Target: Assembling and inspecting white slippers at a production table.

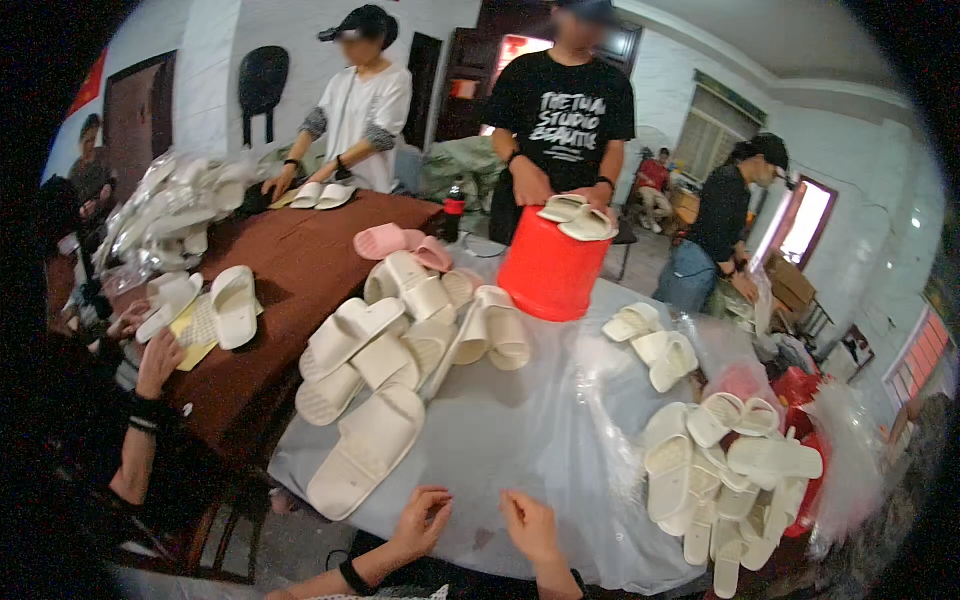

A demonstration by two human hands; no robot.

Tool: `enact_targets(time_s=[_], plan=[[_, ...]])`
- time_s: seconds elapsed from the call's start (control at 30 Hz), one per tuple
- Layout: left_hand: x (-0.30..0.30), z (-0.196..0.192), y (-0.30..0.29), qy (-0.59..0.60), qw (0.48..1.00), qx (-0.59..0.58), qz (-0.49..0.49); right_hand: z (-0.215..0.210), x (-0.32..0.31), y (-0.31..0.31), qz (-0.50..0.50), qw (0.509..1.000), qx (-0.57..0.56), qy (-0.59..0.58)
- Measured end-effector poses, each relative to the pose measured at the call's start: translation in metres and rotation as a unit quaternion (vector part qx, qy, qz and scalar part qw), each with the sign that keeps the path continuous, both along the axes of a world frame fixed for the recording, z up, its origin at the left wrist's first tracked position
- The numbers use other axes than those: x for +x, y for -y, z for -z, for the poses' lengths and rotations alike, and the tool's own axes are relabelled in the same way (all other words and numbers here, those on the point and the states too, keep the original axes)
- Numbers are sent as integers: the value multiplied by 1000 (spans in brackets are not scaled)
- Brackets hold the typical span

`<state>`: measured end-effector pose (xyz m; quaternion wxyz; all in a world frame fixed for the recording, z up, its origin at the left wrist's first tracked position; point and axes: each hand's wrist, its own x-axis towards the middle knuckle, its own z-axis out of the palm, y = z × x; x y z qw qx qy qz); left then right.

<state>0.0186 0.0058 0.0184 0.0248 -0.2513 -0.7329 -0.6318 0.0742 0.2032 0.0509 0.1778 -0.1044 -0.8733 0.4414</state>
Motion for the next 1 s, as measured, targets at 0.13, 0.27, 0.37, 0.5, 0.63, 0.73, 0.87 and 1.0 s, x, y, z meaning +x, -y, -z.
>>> enact_targets(time_s=[0.13,0.27,0.37,0.5,0.63,0.73,0.87,1.0], plan=[[0,-2,4,3,1000,14,23,16,4,24,-97,994,48,-1],[-2,-2,17,-16,1000,-20,4,17,1,27,-106,990,93,-12],[-27,-26,47,-266,951,-77,-137,15,3,28,-112,990,84,12],[-73,-68,88,-261,841,-271,-389,14,15,30,-135,983,122,17],[-107,-16,108,14,938,-253,-237,13,23,40,-128,972,194,-20],[-94,-5,89,-47,960,-189,-202,20,23,37,-120,971,205,-31],[-92,-29,92,-35,973,-182,-140,20,21,36,-125,967,211,-76],[-119,-49,119,-29,958,-269,-95,17,24,39,-129,970,181,-100]])
